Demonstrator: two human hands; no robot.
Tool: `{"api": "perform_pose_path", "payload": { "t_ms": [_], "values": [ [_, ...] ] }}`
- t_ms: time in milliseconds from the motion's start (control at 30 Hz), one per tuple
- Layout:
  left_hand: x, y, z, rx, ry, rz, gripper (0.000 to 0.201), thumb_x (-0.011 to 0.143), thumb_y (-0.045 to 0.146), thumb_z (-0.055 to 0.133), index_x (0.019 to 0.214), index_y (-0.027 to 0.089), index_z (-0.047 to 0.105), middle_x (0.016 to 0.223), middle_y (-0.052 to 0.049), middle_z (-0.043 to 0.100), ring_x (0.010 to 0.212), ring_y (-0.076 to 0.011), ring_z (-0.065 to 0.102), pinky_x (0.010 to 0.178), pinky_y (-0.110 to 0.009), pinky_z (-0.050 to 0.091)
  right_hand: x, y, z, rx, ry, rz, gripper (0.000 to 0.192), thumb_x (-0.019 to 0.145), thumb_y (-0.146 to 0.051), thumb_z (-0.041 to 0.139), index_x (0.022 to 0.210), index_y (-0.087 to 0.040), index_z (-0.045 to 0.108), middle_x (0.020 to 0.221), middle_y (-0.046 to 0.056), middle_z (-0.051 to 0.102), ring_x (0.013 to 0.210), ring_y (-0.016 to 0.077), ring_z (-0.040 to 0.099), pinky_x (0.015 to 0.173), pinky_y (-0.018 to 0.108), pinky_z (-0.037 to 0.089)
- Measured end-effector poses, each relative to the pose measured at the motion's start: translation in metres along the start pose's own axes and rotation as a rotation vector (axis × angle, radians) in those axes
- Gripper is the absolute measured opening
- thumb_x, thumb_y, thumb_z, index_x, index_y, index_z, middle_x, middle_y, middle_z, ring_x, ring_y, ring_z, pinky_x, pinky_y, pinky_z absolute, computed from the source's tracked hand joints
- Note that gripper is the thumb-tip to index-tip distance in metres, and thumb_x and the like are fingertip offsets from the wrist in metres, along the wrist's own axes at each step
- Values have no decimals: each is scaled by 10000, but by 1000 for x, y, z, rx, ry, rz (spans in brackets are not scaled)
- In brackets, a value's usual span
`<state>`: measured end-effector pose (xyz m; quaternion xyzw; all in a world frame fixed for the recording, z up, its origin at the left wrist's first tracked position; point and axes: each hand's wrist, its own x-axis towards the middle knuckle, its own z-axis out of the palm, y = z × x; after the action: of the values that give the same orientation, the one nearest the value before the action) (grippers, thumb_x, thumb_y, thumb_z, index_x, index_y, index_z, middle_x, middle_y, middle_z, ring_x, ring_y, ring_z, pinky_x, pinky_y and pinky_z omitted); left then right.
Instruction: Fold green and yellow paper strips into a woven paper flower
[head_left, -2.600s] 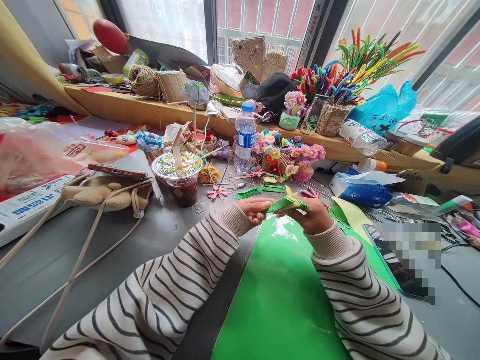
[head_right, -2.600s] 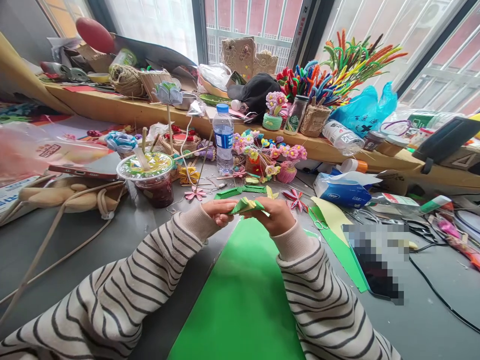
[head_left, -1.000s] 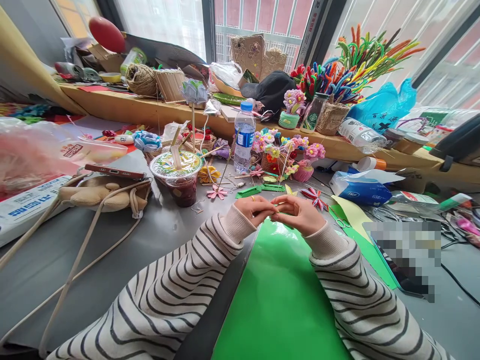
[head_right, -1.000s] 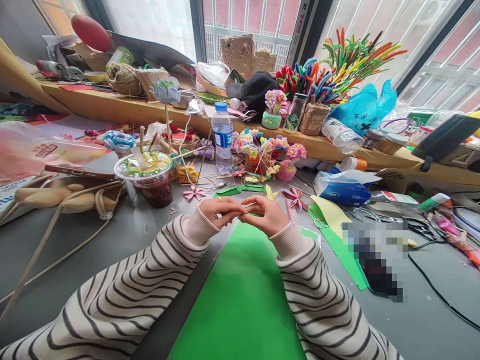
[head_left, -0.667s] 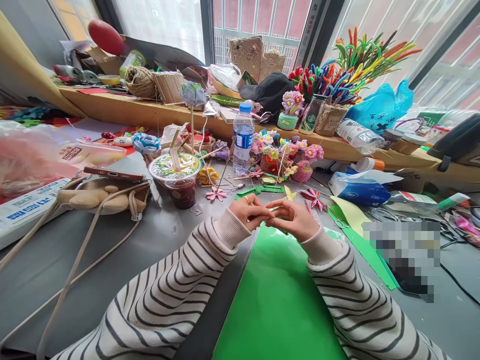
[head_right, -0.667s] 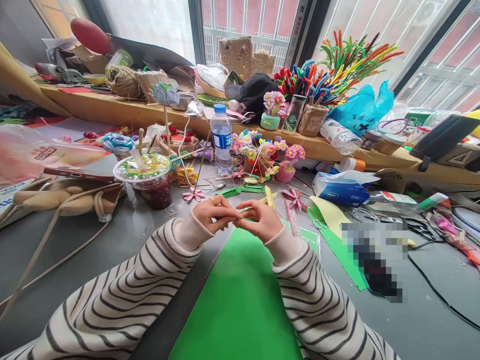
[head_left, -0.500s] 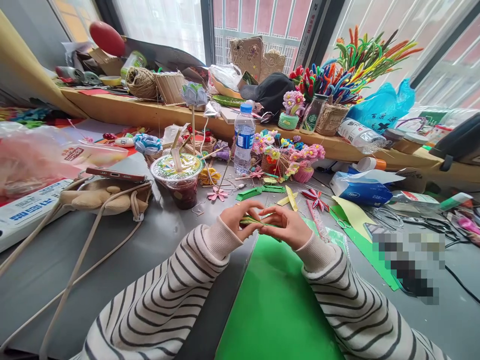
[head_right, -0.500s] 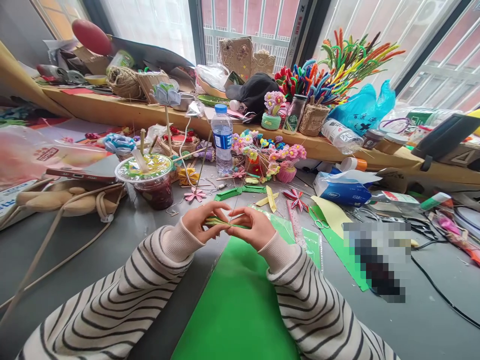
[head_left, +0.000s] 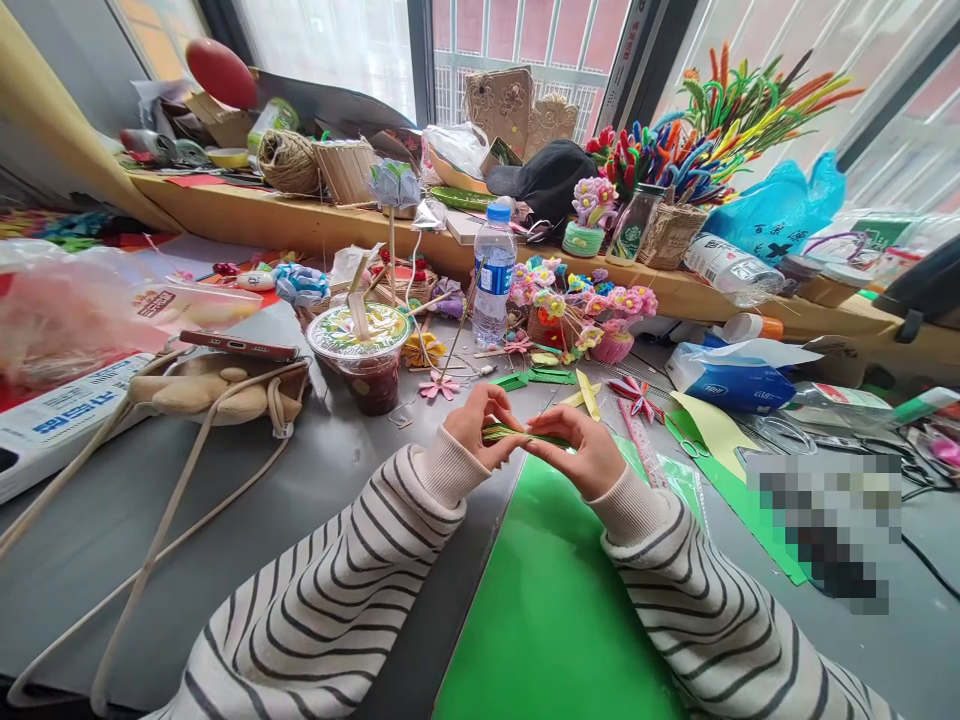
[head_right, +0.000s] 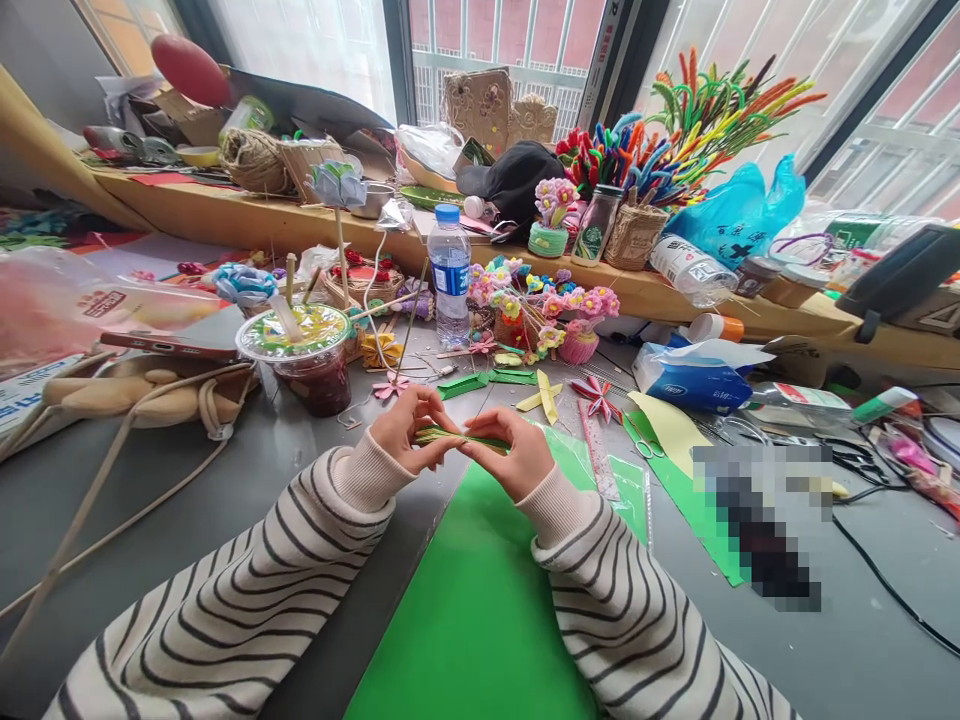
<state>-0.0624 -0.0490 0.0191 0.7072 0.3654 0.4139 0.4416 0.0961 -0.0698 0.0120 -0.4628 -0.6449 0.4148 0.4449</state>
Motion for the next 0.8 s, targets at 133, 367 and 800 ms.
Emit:
{"api": "perform_pose_path", "payload": {
  "t_ms": [133,367,800],
  "values": [
    [6,-1,4,-56,6,-63,377,591,277,617,789,178,311,676,15,563,387,-51,494,309,-147,389,2,5,-2,-49,35,-21,207,613,-304,627,729,-173,516,772,46,634,746,160,606,722,319,493],
    [14,-4,9,-62,35,-140,369,591,294,602,766,182,296,665,24,549,340,-51,475,278,-157,372,3,9,-2,-120,126,-57,161,622,-326,611,671,-178,571,671,25,630,666,158,600,668,314,497],
    [46,-18,22,244,169,73,253,665,245,523,730,191,284,669,16,559,444,-64,504,454,-196,414,29,15,-38,-171,-50,-136,257,714,-311,506,920,-209,621,996,42,615,974,192,529,876,365,383]
  ]
}}
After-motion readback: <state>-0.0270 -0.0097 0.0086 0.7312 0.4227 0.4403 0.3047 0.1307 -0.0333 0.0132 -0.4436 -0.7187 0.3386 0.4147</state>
